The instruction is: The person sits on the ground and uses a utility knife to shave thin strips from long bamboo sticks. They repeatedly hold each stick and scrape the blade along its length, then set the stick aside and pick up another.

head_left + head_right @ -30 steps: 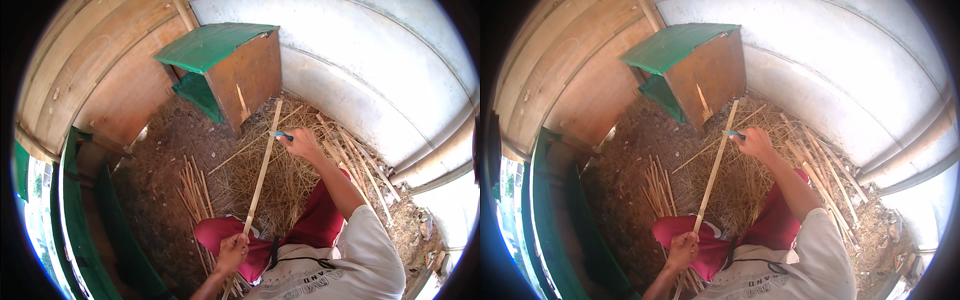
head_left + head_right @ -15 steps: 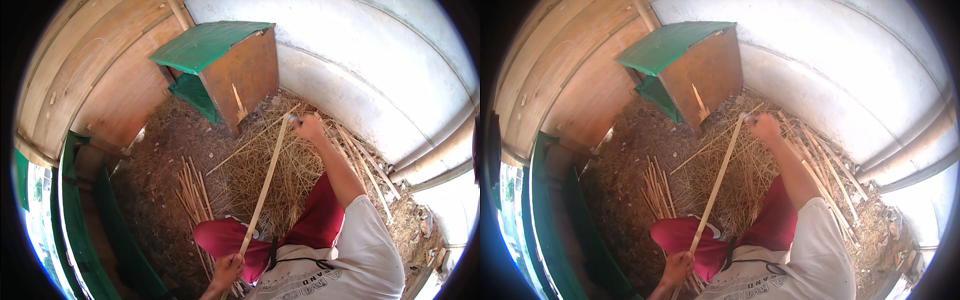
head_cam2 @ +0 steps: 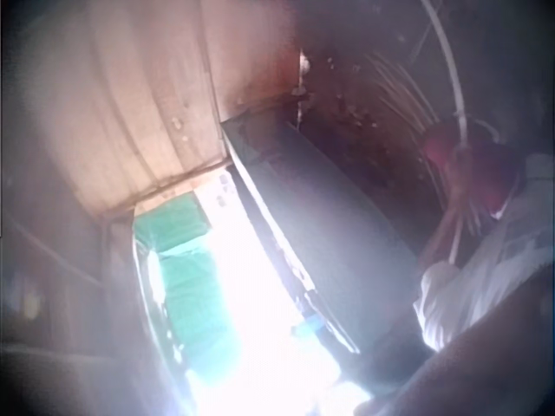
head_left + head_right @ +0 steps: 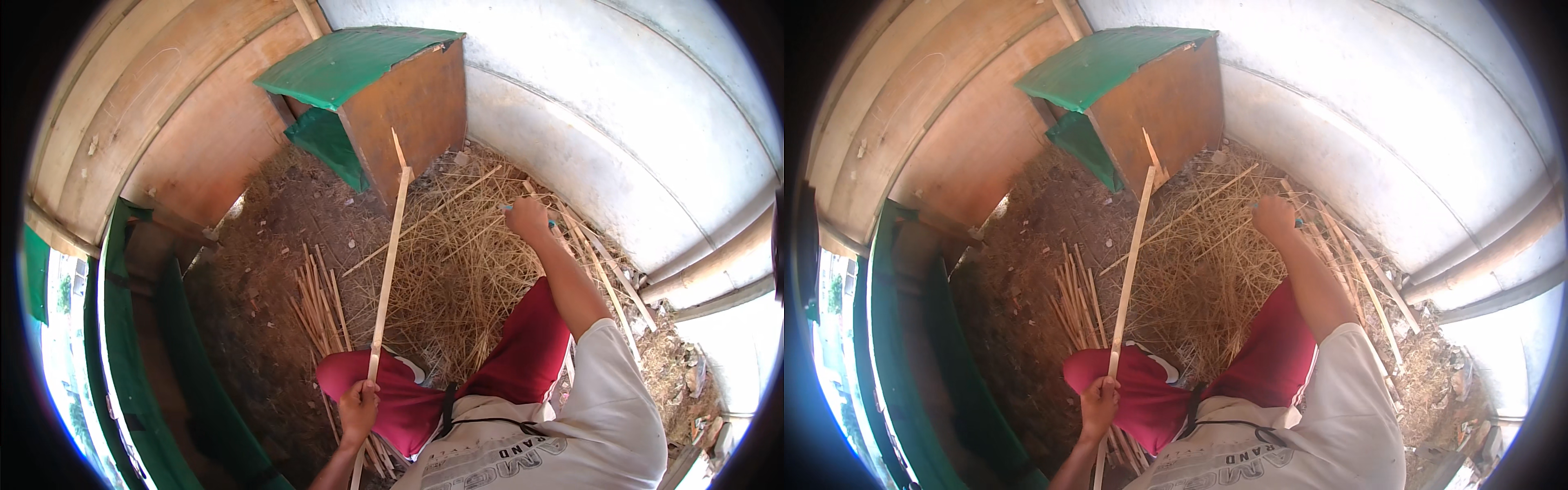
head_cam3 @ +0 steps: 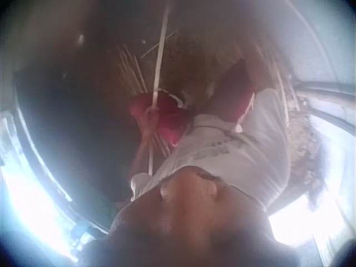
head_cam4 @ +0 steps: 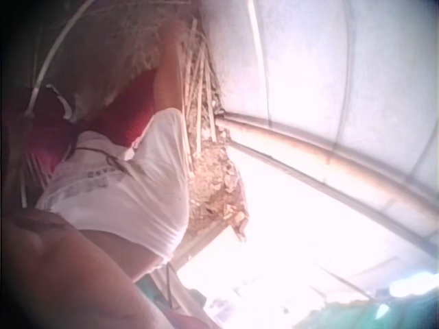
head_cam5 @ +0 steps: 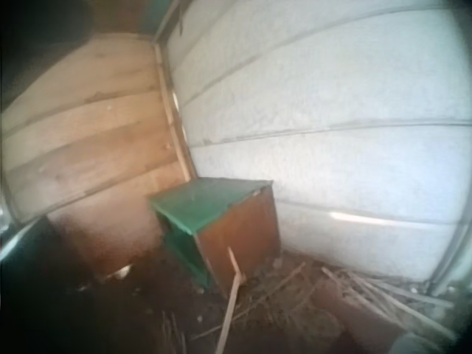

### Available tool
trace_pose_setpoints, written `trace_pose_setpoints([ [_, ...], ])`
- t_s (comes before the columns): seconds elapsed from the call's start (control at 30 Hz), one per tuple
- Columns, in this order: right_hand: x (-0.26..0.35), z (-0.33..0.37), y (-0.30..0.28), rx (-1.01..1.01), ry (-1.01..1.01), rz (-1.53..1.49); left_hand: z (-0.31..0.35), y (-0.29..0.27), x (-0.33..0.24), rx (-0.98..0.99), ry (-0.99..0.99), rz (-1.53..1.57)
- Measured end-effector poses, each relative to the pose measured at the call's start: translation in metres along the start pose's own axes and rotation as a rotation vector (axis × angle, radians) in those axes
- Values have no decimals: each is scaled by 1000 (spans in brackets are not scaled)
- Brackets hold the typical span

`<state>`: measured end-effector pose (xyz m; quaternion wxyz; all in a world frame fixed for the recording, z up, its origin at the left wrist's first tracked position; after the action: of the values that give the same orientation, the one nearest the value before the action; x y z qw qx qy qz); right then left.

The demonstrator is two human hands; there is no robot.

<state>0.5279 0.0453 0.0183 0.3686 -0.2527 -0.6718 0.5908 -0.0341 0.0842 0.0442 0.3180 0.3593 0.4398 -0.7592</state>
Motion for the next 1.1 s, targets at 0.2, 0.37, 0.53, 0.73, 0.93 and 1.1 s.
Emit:
trace_pose_setpoints([
  [0.2, 120, 77, -45, -3, -504, -590, -28, 30, -34, -17, 102, 8],
  [0.37, 158, 144, -26, -74, -573, -945, -55, 69, -44, 77, 31, 212],
  [0.53, 164, 156, -20, -53, -648, -930, -68, 94, -45, 181, -64, 331],
  [0.73, 158, 157, -21, -102, -695, -877, -65, 104, -55, 211, 23, 251],
  [0.93, 156, 157, -23, -100, -693, -840, -56, 111, -69, 278, 155, 65],
  [1.1, 160, 158, -24, -95, -724, -834, -66, 113, -65, 196, 335, -42],
])
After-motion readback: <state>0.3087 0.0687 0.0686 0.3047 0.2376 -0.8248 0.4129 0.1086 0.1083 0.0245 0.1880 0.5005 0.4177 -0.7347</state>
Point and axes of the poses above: each hand's wrist, its own z-axis away from the middle knuckle, its own y-axis out of the palm, x = y × z, the point moved 8 cm from there along -z, towards the middle knuckle, and after that the axes turned 8 degrees about -x, right-handed, at the moved point
